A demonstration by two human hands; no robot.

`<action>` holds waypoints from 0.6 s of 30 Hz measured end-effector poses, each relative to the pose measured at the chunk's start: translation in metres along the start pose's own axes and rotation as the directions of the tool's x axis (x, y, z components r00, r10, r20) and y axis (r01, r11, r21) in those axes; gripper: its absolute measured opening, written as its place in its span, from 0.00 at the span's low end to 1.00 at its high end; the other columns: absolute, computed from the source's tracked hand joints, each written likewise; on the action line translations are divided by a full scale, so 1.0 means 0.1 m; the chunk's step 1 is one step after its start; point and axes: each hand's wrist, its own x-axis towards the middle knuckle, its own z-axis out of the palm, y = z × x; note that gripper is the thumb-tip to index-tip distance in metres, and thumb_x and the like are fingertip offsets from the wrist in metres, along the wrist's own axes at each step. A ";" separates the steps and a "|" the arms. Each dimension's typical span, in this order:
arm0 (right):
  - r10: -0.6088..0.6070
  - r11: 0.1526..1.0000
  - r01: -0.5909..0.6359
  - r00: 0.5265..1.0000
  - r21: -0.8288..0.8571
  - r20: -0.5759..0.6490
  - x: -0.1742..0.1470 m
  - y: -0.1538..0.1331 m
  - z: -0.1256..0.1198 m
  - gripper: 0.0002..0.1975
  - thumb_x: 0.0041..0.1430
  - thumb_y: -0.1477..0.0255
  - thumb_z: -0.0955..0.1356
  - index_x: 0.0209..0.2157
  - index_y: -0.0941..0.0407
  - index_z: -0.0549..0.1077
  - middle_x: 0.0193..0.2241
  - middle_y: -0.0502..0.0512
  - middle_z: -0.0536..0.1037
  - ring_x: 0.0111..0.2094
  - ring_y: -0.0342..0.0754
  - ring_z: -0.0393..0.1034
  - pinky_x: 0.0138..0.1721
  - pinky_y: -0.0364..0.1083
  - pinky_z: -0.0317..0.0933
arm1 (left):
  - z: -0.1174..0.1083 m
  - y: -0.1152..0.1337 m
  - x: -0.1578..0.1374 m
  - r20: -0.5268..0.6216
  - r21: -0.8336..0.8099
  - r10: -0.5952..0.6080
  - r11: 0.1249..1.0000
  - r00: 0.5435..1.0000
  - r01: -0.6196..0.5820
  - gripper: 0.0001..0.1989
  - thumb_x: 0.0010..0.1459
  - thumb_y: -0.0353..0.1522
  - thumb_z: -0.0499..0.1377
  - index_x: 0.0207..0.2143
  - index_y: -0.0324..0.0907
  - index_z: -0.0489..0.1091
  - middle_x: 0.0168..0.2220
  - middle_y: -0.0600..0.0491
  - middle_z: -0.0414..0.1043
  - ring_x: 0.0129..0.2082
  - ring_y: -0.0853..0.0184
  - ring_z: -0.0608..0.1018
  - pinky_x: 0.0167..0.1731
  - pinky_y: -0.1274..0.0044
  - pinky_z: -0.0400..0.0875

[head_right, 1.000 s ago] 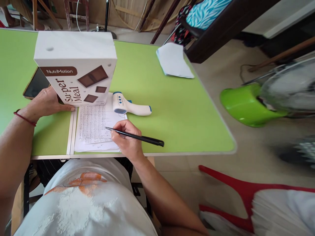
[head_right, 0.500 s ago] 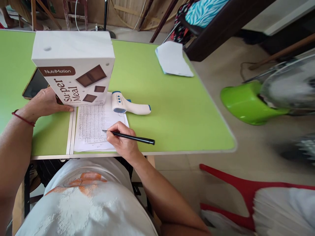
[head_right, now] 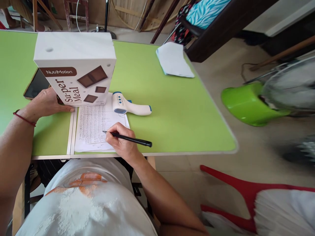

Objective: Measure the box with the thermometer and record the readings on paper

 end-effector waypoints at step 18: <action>0.005 1.000 -0.005 1.000 0.012 0.030 0.01 -0.01 -0.02 0.07 0.54 0.74 0.66 0.23 0.53 0.65 0.16 0.43 0.68 0.17 0.39 0.59 0.19 0.40 0.55 | -0.01 0.05 0.00 -0.011 0.108 -0.049 0.993 0.999 0.050 0.35 0.43 0.52 0.66 0.52 0.50 0.66 0.52 0.48 0.74 0.52 0.44 0.75 0.51 0.55 0.70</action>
